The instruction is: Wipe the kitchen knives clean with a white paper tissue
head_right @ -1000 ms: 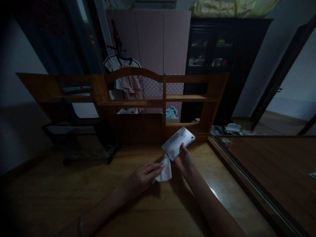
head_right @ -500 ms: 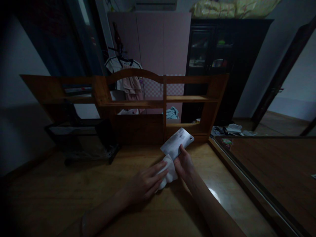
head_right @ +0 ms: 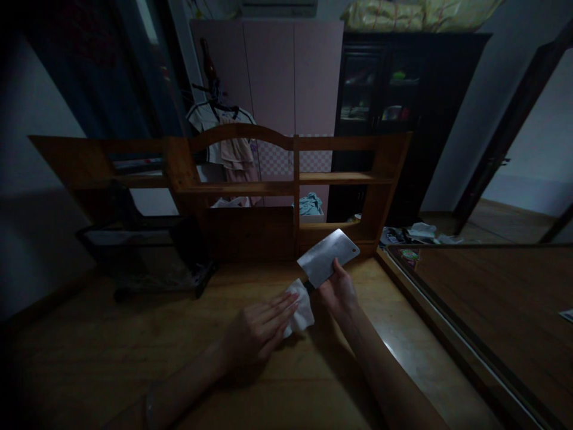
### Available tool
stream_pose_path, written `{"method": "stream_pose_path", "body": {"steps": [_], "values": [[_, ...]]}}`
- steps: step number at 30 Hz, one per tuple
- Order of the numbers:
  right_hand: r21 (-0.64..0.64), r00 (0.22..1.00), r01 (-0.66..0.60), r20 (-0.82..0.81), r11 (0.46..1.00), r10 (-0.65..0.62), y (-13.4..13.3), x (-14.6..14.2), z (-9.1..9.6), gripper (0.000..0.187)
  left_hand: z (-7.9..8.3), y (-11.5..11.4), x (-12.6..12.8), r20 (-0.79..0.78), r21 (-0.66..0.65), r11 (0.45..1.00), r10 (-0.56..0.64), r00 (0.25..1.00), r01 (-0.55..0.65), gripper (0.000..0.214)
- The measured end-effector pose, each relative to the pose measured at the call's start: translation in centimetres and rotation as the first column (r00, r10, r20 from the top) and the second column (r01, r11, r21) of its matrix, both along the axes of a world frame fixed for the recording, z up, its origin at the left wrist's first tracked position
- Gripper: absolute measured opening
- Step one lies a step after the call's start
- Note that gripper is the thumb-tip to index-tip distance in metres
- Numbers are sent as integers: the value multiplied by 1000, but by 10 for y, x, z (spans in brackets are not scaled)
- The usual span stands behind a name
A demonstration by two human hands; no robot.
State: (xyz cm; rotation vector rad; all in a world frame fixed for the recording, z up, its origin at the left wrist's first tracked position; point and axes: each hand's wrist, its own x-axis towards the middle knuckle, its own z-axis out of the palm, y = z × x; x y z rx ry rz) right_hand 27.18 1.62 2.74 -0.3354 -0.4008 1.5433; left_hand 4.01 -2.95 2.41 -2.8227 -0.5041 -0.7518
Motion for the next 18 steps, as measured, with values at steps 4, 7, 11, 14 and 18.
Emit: {"method": "stream_pose_path", "body": {"steps": [4, 7, 11, 14, 18], "values": [[-7, 999, 30, -24, 1000, -30, 1, -1, 1, 22, 0, 0, 0, 23, 14, 1000, 12, 1000, -13, 46], [-35, 1000, -19, -4, 999, 19, -2, -11, -1, 22, 0, 1, 4, -10, -8, 1000, 16, 1000, -16, 47], [-94, 975, -216, 27, 972, 219, -8, -30, -7, 28, 1, 0, 10, -35, -33, 998, 48, 998, -49, 50], [-101, 954, -295, 30, 950, 299, -10, -38, -10, 31, 2, -1, 11, -45, -52, 997, 60, 997, -62, 52], [-68, 970, -241, 21, 968, 243, -7, -28, -7, 23, 3, -3, 9, -67, -71, 997, 32, 997, -37, 52]]}}
